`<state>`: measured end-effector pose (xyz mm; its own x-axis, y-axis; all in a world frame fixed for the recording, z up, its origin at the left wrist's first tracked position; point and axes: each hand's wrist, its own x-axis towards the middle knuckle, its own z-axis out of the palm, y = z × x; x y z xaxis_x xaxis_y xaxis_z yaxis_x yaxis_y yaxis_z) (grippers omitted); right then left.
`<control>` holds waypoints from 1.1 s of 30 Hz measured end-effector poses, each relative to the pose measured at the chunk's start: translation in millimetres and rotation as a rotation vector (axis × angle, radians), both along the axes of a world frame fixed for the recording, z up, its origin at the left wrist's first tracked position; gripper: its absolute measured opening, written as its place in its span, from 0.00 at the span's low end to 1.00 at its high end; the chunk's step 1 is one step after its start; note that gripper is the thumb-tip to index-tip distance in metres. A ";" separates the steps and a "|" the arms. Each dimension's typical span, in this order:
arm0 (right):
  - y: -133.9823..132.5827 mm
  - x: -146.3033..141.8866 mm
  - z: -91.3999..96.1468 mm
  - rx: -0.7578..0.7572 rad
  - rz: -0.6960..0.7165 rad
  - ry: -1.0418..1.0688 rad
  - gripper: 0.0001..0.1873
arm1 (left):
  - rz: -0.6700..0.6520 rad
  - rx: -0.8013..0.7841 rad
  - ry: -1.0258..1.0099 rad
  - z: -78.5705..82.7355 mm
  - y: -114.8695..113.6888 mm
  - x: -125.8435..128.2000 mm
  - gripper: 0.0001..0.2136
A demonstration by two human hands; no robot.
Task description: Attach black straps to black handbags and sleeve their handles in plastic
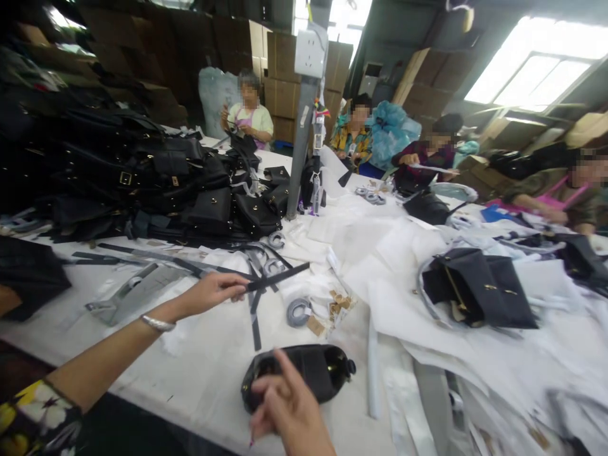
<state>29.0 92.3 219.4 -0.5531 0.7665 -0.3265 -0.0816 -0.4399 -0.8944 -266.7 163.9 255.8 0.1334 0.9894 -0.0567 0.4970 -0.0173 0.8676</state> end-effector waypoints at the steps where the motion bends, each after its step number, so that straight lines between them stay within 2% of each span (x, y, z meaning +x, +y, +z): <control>1: 6.2 -0.3 11.3 -0.102 -0.134 0.048 0.33 | -0.068 -0.027 -0.026 8.6 -8.3 16.4 0.14; 3: 26.4 -3.9 27.8 -0.244 -0.329 0.171 0.31 | -0.193 -0.089 -0.054 20.7 -23.9 44.1 0.13; 6: 56.0 0.9 35.5 -0.276 -0.432 0.288 0.20 | -0.290 -0.190 -0.106 25.9 -41.8 70.9 0.12; 9: 66.2 24.6 30.4 -0.227 -0.532 0.278 0.16 | -0.299 -0.276 -0.140 20.9 -52.5 80.3 0.11; 13: 61.8 60.2 20.3 -0.253 -0.672 0.284 0.14 | -0.283 -0.356 -0.178 13.9 -59.0 78.3 0.10; 16: 56.1 74.1 14.3 -0.293 -0.687 0.294 0.15 | -0.308 -0.382 -0.187 11.6 -60.6 78.7 0.11; 20: 42.0 71.9 8.7 -0.294 -0.685 0.266 0.16 | -0.331 -0.389 -0.205 7.0 -60.1 95.2 0.15; 25: 17.2 52.4 8.8 -0.246 -0.526 0.196 0.20 | -0.355 -0.345 -0.218 1.3 -54.4 144.0 0.18; 28: 15.0 55.7 13.2 -0.199 -0.436 0.167 0.22 | -0.319 -0.256 -0.221 0.6 -49.6 173.2 0.17; 30: 21.8 70.1 16.6 -0.154 -0.470 0.181 0.22 | -0.264 -0.215 -0.180 -0.2 -47.4 185.8 0.17; 33: 36.4 100.7 18.4 -0.095 -0.600 0.210 0.21 | -0.201 -0.175 -0.063 -2.0 -46.0 195.9 0.16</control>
